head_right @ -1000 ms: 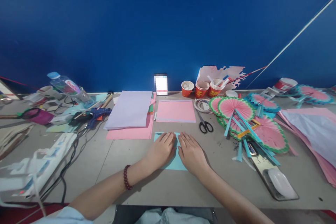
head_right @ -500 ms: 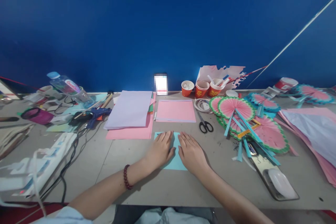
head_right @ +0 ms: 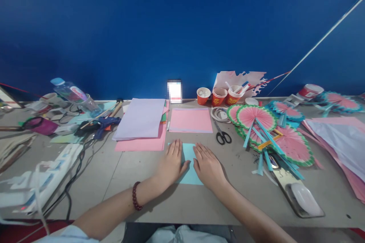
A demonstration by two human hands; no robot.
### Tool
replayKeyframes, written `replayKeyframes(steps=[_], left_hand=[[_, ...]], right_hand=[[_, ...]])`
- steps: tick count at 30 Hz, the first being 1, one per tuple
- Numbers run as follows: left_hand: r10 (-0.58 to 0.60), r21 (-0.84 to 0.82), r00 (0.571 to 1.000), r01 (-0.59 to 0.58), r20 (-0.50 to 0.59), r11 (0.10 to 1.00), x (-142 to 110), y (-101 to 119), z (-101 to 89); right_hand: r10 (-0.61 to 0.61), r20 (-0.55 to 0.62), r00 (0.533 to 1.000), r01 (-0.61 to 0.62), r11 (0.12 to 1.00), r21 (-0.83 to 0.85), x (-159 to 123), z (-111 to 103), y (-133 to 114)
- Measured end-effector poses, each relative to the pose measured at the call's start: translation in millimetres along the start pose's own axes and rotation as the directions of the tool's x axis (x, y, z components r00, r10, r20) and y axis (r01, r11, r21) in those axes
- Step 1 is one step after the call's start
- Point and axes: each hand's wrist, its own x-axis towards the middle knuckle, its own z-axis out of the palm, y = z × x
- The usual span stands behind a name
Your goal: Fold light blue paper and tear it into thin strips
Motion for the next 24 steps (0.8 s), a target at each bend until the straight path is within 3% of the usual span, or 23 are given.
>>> replayKeyframes(steps=[13,18,22,24], left_hand=[[-0.147,0.091,0.989,0.144,0.033,0.985,-4,-11,-8.3],[-0.102,0.177,0.992,0.088,0.070,0.980,-3,-17,-18.3],[-0.044,0.226,0.999,0.043,0.000,0.973,3,-28,-22.9],[-0.036,0.172,0.998,0.044,-0.047,0.984,10,-39,-25.7]], right_hand=[[0.005,0.011,1.000,-0.005,1.000,0.001,-1,0,1],[0.006,0.024,1.000,-0.006,1.000,-0.009,0,-3,0],[0.009,0.020,1.000,-0.009,1.000,0.004,0,-4,0],[0.008,0.020,1.000,-0.008,1.000,0.014,-1,-3,0]])
